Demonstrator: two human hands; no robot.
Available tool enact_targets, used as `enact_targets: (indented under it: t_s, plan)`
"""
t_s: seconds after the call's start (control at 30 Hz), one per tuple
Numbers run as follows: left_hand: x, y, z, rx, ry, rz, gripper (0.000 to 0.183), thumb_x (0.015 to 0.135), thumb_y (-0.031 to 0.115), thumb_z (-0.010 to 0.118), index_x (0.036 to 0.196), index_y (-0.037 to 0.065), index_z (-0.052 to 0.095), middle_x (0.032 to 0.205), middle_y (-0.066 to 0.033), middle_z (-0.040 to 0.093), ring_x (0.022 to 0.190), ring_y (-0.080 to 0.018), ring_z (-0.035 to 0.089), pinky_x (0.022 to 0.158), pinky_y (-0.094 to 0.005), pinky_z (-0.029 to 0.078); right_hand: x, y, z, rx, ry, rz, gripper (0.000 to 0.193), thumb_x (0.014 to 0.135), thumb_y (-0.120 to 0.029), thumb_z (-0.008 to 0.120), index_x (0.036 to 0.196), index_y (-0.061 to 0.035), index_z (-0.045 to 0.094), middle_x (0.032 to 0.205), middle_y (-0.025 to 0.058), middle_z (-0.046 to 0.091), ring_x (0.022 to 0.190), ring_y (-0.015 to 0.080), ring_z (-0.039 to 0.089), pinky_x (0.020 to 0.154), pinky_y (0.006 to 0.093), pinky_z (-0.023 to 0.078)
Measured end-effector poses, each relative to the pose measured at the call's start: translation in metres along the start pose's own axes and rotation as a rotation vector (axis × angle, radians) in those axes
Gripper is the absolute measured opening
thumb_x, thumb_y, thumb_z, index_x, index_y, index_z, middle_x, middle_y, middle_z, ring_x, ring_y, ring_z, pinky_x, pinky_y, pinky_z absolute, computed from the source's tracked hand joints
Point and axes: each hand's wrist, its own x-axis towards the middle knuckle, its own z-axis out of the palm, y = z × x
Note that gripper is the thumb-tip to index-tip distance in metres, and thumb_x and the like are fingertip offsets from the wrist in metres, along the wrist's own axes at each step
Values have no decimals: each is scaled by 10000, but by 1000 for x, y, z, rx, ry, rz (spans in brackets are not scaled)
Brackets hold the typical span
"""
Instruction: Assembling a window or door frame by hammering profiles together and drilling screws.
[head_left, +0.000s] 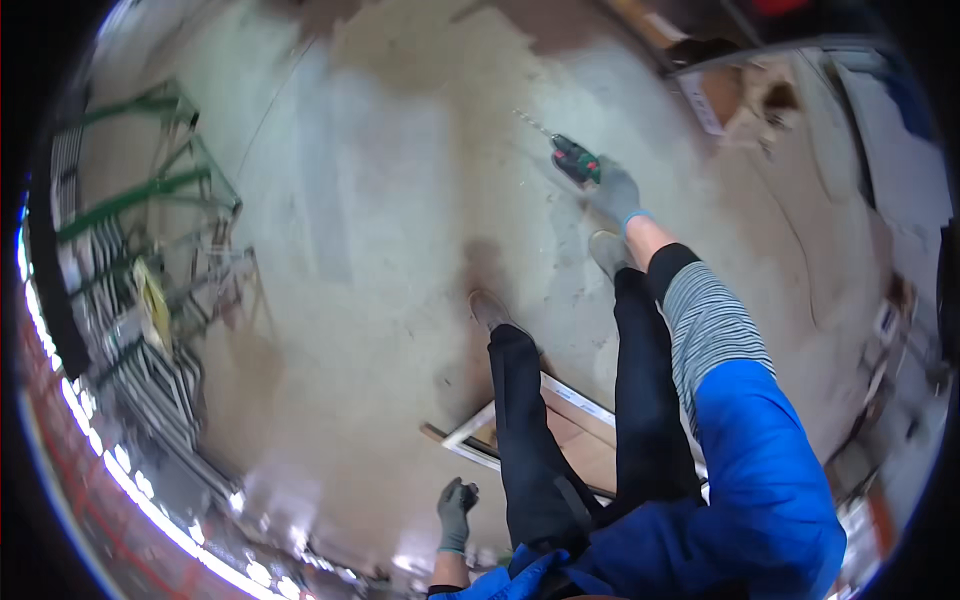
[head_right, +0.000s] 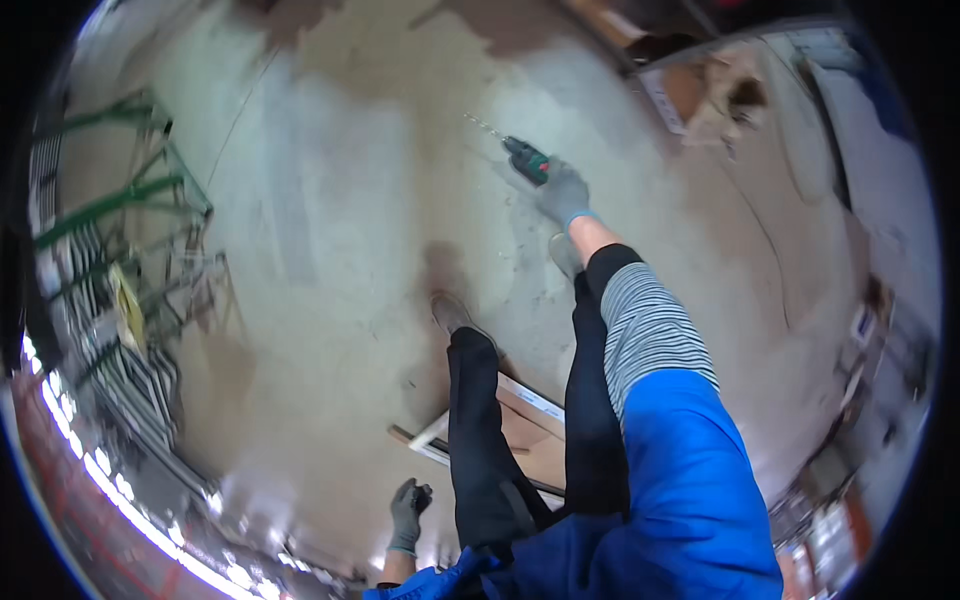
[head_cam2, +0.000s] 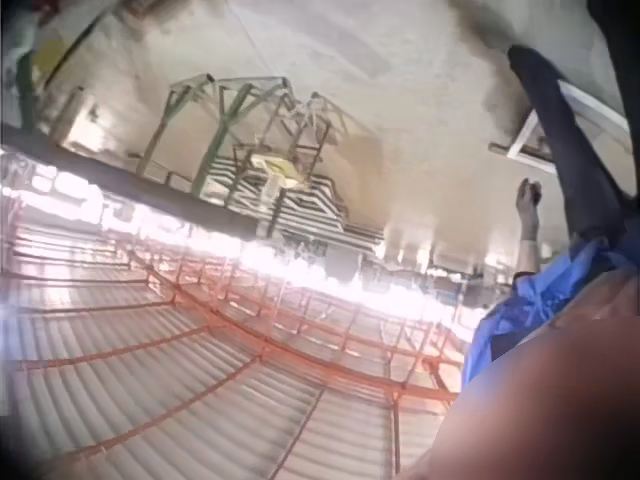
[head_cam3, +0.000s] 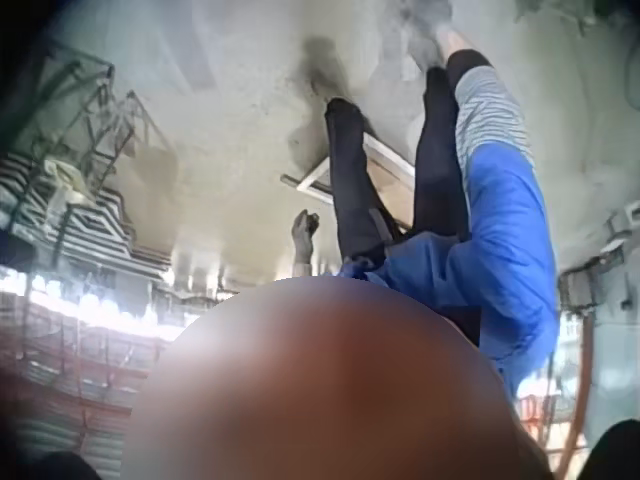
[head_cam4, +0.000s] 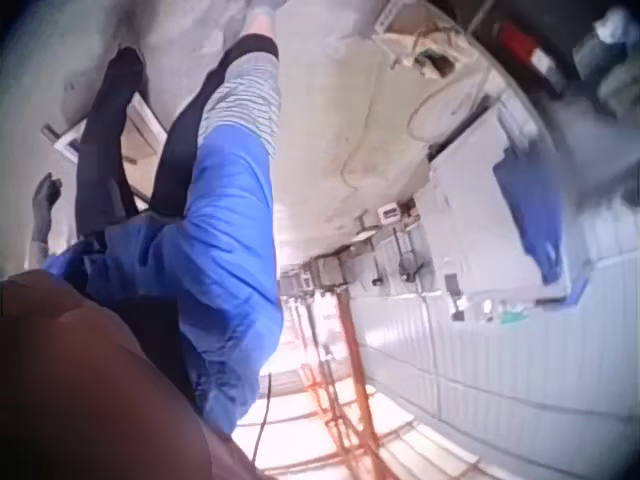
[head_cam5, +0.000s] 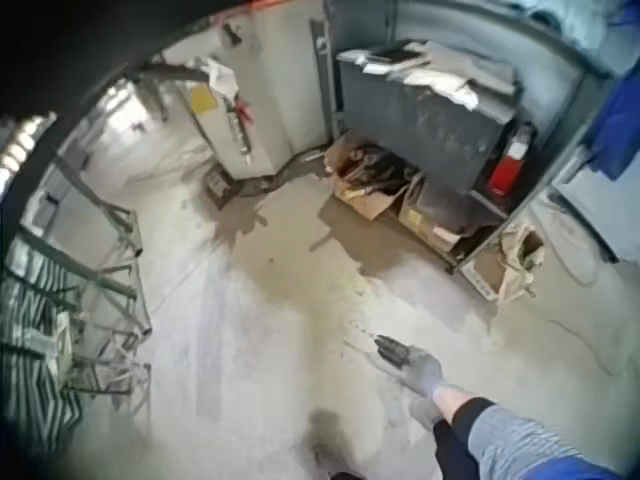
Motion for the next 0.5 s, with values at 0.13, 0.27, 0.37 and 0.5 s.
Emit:
enact_targets:
  t_s: [0.13, 0.27, 0.37, 0.5]
  plan:
    - [2, 25, 73, 16, 201, 202, 411, 1027, 183, 583, 1372, -35, 536, 1105, -116, 690, 983, -191, 683, 882, -336, 569, 72, 30, 60, 138, -202, -131, 529, 734, -347, 698, 1171, -65, 607, 1078, 231, 697, 1013, 402, 678, 867, 480, 535]
    - [38, 86, 163, -22, 120, 383, 414, 1017, 183, 592, 1365, -35, 546, 1238, -139, 647, 1073, -214, 671, 954, -335, 535, 38, 25, 63, -77, -88, -374, 503, 776, -372, 682, 1168, -61, 627, 1037, 218, 704, 985, 409, 679, 825, 490, 535]
    - [57, 111, 265, -155, -143, 292, 552, 1007, 234, 593, 1449, -53, 433, 1296, -135, 614, 1165, -217, 631, 990, -346, 510, -28, 10, 32, -151, -288, -615, 503, 760, -280, 711, 1212, -74, 629, 1051, 206, 701, 975, 396, 683, 819, 468, 542]
    - [70, 59, 356, -740, -253, 353, 484, 1064, 269, 499, 1455, -4, 416, 1405, -110, 519, 1275, -195, 533, 1070, -358, 436, -172, -21, 15, -80, -558, -922, 567, 716, -151, 750, 1260, -81, 608, 1018, 205, 675, 909, 389, 678, 757, 443, 541]
